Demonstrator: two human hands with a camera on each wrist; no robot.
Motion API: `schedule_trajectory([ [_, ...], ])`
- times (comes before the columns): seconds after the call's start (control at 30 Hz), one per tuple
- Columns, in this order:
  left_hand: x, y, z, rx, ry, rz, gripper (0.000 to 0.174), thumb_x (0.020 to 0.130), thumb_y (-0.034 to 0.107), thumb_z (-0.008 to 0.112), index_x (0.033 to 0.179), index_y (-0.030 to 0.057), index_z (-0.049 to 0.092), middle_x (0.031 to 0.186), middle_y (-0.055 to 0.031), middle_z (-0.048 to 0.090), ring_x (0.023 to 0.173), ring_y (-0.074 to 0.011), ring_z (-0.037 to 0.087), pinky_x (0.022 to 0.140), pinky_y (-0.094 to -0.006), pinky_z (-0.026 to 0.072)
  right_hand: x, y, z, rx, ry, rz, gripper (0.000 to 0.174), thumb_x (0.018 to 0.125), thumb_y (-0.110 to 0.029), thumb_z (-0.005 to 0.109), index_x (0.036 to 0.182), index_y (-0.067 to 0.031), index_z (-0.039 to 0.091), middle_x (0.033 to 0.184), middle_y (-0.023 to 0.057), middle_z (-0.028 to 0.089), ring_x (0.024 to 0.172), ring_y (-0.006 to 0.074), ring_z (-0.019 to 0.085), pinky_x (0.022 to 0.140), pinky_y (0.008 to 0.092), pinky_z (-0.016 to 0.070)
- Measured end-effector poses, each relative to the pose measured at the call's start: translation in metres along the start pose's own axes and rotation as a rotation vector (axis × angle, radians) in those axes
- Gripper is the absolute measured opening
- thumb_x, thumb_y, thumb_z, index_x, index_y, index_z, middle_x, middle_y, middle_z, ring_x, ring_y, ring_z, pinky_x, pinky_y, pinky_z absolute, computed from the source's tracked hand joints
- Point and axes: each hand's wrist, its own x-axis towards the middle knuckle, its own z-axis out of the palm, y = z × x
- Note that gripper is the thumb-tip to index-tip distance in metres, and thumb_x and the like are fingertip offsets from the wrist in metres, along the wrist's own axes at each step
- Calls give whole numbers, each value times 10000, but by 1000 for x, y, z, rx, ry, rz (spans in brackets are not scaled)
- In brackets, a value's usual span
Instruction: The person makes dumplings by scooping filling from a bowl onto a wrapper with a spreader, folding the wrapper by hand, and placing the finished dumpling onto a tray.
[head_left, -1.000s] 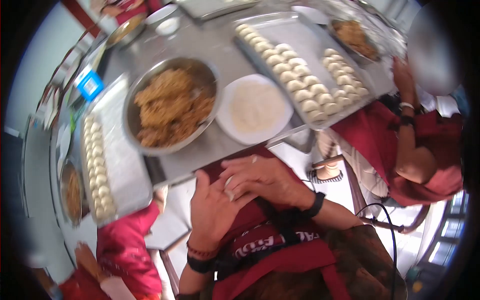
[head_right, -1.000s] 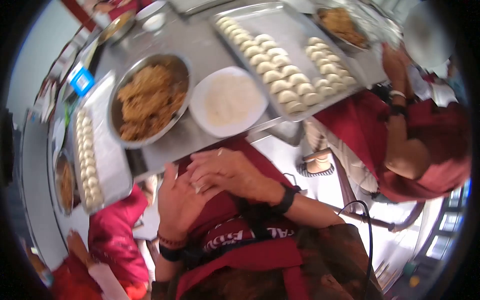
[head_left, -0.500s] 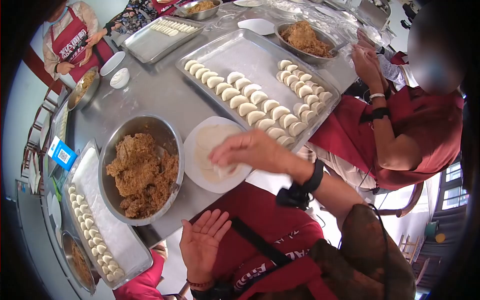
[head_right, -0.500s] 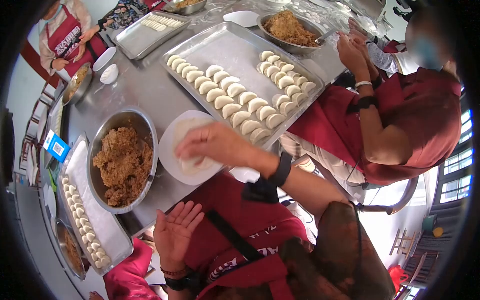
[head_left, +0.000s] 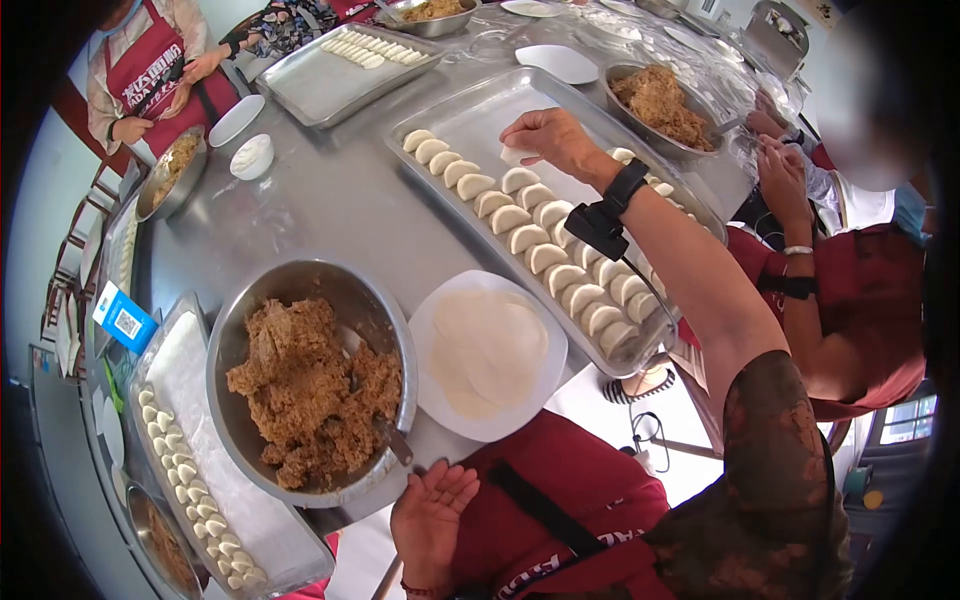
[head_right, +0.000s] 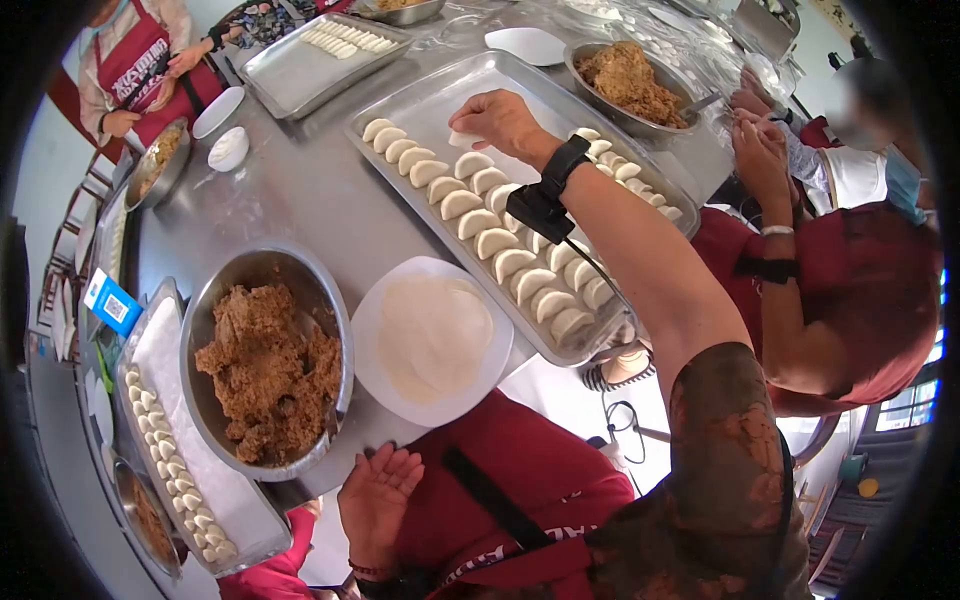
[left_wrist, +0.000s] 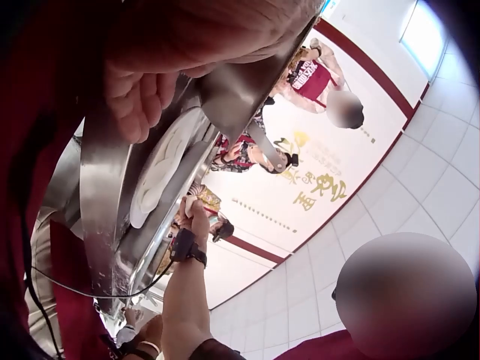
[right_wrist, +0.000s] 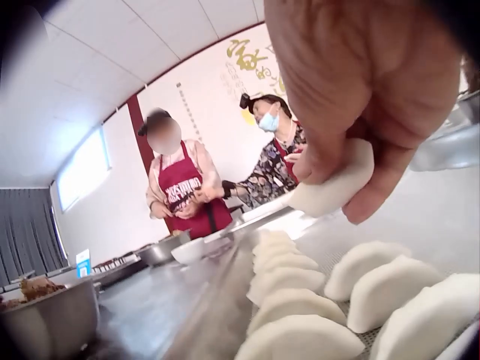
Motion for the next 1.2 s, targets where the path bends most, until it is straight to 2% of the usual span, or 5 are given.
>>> schedule_trajectory([
  [0.27,-1,5,-3,25,-29,-43,489,1029,362,455,1210,-66,609,1140,-258,669,1132,-423,614,1018,-539,465,35,44,8,-173,-103,-69,158,865,-165,698,952,-46,754,877,45,722,812,120,642,728,271,531],
  [0.47,0,6,-3,42,21,-49,496,962,302,498,1230,-105,588,1125,-288,667,1124,-456,615,1021,-561,459,30,38,14,-149,-148,-113,149,835,-142,701,933,-46,759,870,48,728,826,121,644,807,257,504],
  [0.77,1,5,-2,5,-12,-29,475,996,303,474,1216,-101,595,1125,-283,669,1115,-450,621,1027,-562,456,32,49,19,-139,-211,-86,171,833,-146,691,965,-60,758,915,57,734,879,141,657,836,272,503],
  [0.97,8,3,-7,-7,-80,-22,469,1024,331,464,1186,-82,614,1111,-265,679,1102,-433,630,1019,-540,469,3,24,8,-426,-53,-211,276,857,-190,680,1098,-63,723,1034,132,723,980,213,667,888,327,503],
  [1.2,8,3,-1,41,-53,4,441,1032,329,478,1159,-72,610,1110,-256,671,1111,-413,626,1022,-501,480,-119,-69,39,-479,-358,-34,315,860,-212,691,1122,-37,686,1040,141,709,1007,216,666,869,313,504],
])
